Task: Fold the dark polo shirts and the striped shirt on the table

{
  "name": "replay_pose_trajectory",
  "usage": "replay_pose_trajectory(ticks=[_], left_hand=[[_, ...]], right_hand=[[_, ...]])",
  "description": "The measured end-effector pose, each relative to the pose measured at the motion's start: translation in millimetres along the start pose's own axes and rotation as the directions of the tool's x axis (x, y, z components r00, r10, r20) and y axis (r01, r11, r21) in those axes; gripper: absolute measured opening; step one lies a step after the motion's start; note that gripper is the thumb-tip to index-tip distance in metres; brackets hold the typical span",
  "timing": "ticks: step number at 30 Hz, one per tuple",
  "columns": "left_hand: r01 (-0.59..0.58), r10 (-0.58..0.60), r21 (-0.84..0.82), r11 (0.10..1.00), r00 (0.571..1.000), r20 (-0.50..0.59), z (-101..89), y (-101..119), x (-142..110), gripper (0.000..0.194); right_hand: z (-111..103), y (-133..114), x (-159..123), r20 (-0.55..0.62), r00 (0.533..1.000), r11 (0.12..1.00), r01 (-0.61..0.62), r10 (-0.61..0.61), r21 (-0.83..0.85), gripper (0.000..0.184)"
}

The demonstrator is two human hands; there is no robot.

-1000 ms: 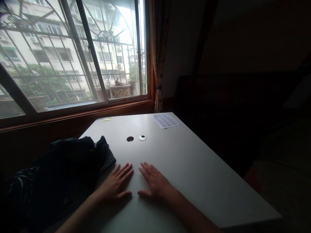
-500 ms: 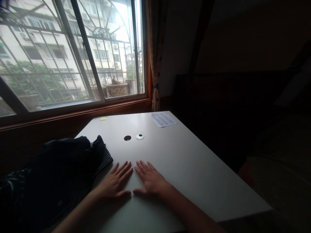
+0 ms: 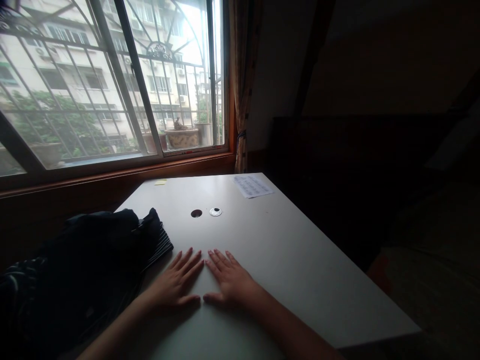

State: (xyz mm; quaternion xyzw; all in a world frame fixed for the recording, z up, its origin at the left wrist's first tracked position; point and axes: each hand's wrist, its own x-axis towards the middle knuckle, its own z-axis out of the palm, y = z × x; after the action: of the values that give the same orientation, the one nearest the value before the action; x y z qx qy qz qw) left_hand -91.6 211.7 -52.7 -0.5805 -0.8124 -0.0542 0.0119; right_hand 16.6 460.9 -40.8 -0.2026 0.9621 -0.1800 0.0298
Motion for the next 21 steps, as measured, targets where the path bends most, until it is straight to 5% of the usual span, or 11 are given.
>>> replay_pose_trajectory(ticks=[21], left_hand=[[0.039, -0.04, 0.008, 0.999, 0.996, 0.074, -1.9, 1.3, 1.0, 0.091]], right_hand=[[1.5, 2.0, 0.9, 0.031, 0.999, 0.999, -0.009, 0.01, -0.033, 0.093]])
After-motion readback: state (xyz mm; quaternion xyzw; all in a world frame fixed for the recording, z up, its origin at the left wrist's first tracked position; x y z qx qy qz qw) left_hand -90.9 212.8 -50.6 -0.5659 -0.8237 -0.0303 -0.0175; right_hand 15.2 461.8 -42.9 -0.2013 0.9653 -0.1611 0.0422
